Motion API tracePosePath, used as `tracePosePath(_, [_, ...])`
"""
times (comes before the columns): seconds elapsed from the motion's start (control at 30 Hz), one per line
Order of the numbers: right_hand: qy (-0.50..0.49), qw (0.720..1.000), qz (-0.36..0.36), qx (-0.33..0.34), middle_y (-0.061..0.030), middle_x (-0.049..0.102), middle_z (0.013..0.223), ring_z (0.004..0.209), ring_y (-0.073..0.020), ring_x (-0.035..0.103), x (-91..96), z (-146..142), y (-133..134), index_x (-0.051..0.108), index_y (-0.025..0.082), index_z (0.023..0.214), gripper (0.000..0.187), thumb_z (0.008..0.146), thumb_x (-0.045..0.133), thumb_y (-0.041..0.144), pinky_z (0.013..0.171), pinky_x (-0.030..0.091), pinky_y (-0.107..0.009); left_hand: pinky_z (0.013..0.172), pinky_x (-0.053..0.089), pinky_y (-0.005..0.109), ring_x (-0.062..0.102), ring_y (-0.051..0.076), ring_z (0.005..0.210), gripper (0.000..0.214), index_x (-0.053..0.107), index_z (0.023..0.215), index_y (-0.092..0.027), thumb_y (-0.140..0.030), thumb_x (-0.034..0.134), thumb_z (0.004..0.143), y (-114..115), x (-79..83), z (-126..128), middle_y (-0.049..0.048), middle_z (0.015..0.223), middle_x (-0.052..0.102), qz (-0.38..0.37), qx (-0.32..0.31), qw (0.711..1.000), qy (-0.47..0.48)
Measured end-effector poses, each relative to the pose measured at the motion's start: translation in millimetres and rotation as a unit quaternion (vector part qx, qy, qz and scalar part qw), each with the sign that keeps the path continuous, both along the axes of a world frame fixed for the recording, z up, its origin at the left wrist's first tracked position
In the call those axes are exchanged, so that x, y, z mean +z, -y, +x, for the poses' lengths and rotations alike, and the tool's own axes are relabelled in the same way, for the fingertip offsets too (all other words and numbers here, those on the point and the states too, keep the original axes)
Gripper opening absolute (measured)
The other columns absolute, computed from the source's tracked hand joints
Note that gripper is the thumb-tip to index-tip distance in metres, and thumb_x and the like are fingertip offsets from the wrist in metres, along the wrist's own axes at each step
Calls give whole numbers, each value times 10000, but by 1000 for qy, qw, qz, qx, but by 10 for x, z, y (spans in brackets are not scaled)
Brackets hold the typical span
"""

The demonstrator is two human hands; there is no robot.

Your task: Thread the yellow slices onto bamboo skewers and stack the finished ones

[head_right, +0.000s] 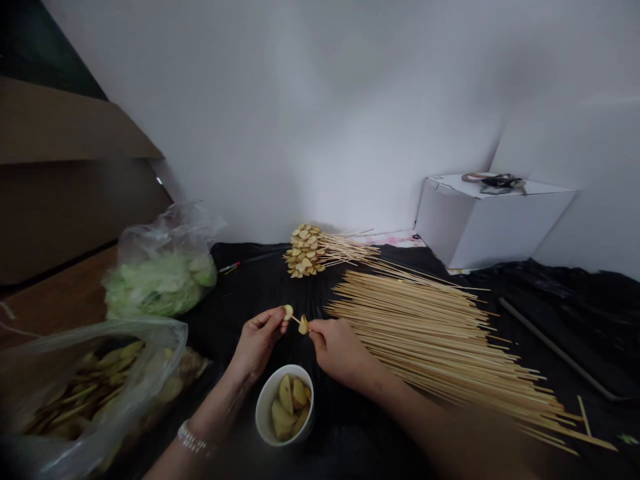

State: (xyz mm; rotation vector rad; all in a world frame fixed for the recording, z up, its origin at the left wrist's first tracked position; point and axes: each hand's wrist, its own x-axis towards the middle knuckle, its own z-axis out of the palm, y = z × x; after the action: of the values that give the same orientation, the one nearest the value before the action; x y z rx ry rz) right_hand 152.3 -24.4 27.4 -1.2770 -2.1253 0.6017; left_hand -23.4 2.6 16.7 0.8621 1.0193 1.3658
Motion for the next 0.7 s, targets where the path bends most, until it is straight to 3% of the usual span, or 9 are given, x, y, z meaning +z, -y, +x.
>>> tracePosePath(0.37, [11, 1000, -3, -5, -31, 670, 697, 600, -128, 529, -14, -10, -4, 649, 182, 736, 252, 861, 431, 158, 572, 282, -246, 545, 447, 165, 540, 65, 553, 298, 744, 768, -107, -314, 824, 569, -4, -60, 22, 50, 686, 686, 1, 3, 1000, -26])
tracePosePath(0.7, [5, 1000, 5, -5, -44, 695, 761, 646, -145, 570, -55, 1, -30, 676, 184, 818, 259, 871, 423, 161, 592, 307, -244, 578, 493, 131, 587, 58, 587, 294, 731, 778, -105, -237, 849, 543, 15, -27, 39, 42, 700, 687, -57, -31, 997, 48])
